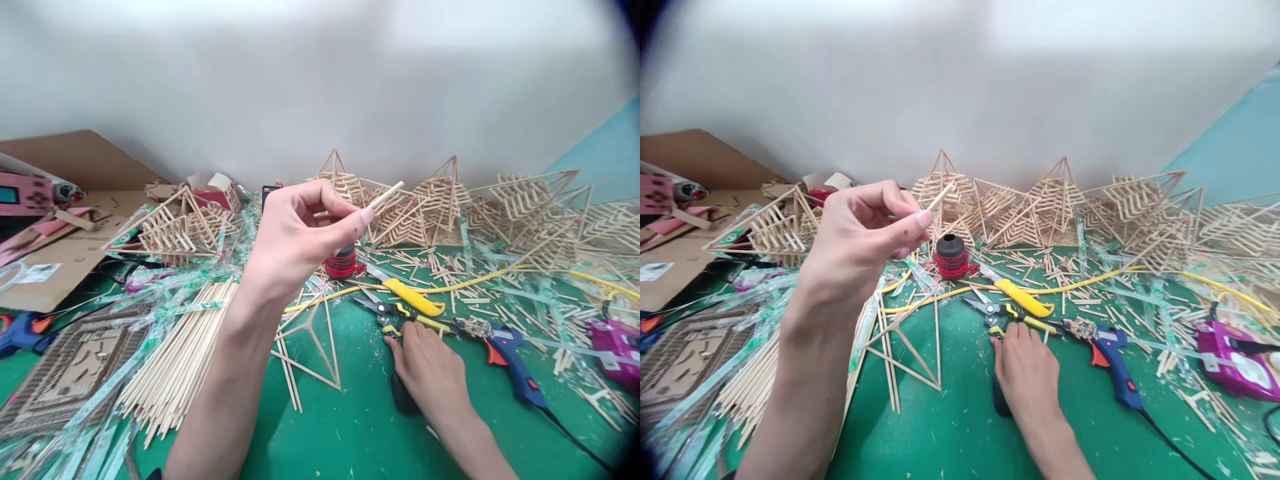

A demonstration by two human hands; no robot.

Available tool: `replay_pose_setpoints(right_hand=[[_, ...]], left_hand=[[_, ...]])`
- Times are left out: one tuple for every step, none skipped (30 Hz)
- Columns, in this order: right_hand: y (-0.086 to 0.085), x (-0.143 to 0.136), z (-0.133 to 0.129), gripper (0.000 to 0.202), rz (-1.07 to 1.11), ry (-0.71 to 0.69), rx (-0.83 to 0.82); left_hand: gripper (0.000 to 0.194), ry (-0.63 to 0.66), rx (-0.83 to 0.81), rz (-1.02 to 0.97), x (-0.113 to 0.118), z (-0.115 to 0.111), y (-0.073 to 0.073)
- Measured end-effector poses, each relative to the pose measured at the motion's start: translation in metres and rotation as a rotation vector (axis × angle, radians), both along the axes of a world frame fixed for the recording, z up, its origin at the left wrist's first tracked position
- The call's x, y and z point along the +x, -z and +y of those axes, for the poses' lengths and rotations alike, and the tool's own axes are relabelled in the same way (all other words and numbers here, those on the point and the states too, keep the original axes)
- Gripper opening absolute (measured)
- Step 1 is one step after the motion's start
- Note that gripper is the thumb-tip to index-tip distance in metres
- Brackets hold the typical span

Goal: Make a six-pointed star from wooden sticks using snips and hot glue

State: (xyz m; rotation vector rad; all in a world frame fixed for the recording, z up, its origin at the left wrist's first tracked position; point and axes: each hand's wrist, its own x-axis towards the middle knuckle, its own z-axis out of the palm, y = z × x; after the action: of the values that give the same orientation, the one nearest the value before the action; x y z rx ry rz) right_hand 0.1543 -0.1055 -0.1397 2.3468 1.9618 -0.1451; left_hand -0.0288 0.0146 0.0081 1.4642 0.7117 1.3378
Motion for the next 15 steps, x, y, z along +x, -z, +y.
replay_pose_setpoints(right_hand=[[0.0, 0.002, -0.001, 0.02, 0.011, 0.005, 0.001], [-0.001, 0.004, -0.002, 0.02, 0.019, 0.011, 0.003], [-0.002, 0.007, -0.003, 0.021, 0.02, 0.02, 0.005], [-0.003, 0.01, -0.005, 0.021, 0.031, 0.031, 0.019], [-0.005, 0.013, -0.008, 0.022, 0.068, 0.042, 0.051], [-0.007, 0.016, -0.01, 0.024, 0.144, 0.05, 0.103], [-0.011, 0.019, -0.012, 0.027, 0.256, 0.056, 0.172], [-0.016, 0.022, -0.014, 0.03, 0.395, 0.064, 0.256], [-0.021, 0.024, -0.015, 0.033, 0.542, 0.072, 0.341], [-0.026, 0.025, -0.015, 0.035, 0.664, 0.082, 0.417], [-0.03, 0.026, -0.013, 0.036, 0.751, 0.097, 0.48], [-0.033, 0.026, -0.011, 0.036, 0.803, 0.115, 0.538], [-0.035, 0.026, -0.008, 0.035, 0.828, 0.142, 0.596], [-0.035, 0.025, -0.005, 0.035, 0.838, 0.169, 0.641], [-0.033, 0.025, -0.001, 0.035, 0.848, 0.191, 0.668]], left_hand=[[0.033, 0.002, 0.01, 0.004, -0.001, 0.0, -0.001], [0.031, 0.002, 0.022, 0.009, -0.003, -0.001, -0.001], [0.03, 0.0, 0.034, 0.015, -0.005, -0.001, -0.002], [0.03, -0.002, 0.048, 0.018, -0.006, -0.001, -0.002], [0.029, -0.003, 0.062, 0.018, -0.008, -0.001, -0.003], [0.029, -0.003, 0.074, 0.016, -0.01, -0.001, -0.003], [0.028, -0.003, 0.085, 0.012, -0.011, -0.001, -0.004], [0.028, -0.003, 0.093, 0.007, -0.012, -0.001, -0.004], [0.027, -0.004, 0.097, 0.004, -0.013, -0.001, -0.004], [0.027, -0.008, 0.096, 0.002, -0.013, 0.0, -0.004], [0.027, -0.011, 0.091, 0.002, -0.012, 0.0, -0.004], [0.027, -0.014, 0.083, 0.004, -0.011, 0.0, -0.004], [0.028, -0.015, 0.074, 0.007, -0.01, -0.001, -0.004], [0.029, -0.016, 0.064, 0.01, -0.009, -0.001, -0.004], [0.031, -0.016, 0.055, 0.015, -0.007, -0.002, -0.004]])
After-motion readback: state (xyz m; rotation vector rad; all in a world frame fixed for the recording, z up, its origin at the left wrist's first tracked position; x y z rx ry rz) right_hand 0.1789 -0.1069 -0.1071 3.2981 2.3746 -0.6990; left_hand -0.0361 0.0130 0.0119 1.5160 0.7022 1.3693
